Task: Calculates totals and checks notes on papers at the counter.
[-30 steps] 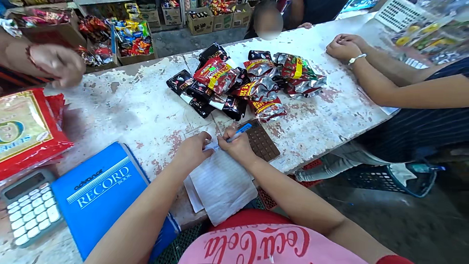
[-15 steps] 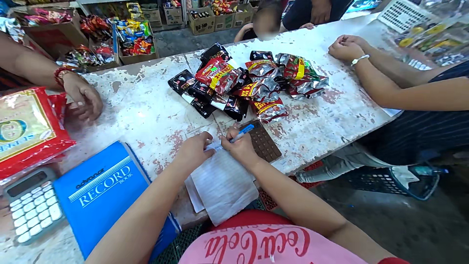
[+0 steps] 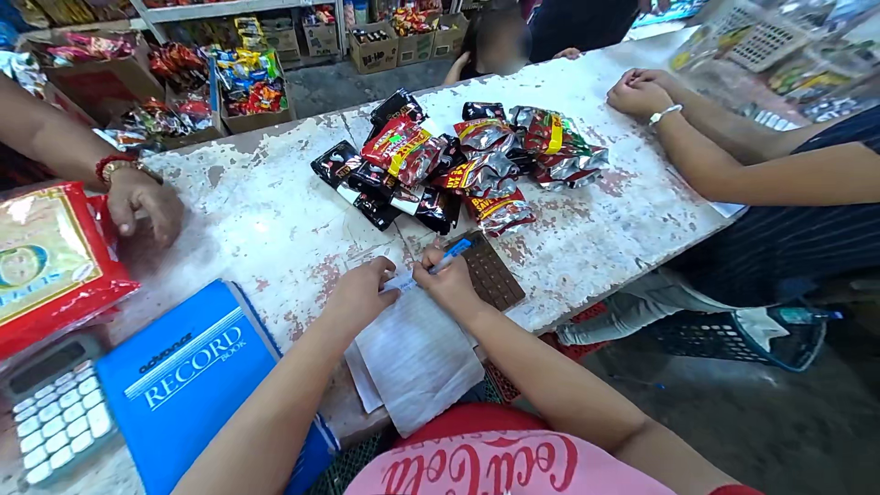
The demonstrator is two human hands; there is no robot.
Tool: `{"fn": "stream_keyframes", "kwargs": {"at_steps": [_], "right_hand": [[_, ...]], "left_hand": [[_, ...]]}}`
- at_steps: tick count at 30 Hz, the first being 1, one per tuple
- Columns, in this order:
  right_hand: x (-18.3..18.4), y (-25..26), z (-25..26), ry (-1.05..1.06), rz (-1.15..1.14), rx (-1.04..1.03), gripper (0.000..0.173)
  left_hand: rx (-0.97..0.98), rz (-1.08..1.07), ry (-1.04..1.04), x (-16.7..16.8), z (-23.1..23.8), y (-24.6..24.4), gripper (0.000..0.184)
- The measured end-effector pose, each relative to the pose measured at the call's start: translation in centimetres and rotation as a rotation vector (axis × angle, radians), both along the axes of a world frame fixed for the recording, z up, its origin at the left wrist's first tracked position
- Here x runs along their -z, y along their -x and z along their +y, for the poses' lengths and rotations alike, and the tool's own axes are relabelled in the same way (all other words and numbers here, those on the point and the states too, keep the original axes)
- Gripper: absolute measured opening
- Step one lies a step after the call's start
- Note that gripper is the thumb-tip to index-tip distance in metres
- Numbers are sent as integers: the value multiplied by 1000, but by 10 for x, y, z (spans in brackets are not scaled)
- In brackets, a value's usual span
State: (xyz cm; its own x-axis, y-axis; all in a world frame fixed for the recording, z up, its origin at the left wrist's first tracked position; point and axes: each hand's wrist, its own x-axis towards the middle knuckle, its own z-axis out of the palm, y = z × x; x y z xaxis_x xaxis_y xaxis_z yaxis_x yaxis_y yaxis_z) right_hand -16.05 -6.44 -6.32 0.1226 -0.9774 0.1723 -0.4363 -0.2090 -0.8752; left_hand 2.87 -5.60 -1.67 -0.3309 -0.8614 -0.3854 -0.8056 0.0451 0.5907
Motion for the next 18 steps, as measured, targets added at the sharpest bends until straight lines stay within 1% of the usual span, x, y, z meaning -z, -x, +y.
{"fn": "stream_keyframes", "kwargs": {"at_steps": [4,6,9,12,15,18], "right_hand": [[-1,2,0,54,-143,-65,23],[-3,2,0,83,-201,-87,29],[4,0,-4,186,-223,-72,30],[4,1,-4,175,-238,-80,29],[2,4,-4,150,-252,-115,29],[-1,6,-6,92,-262,-73,31]], "left_hand": [[5,21,12,1,0,-1,50],[-13,65,-7,2,-2,-5,50],[-68,277,-66,6,-9,-16,49],[-178,497,-84,8,-12,-23,46],[-274,658,-11,10,-12,-23,44],[-368,746,81,10,-11,-21,38]]}}
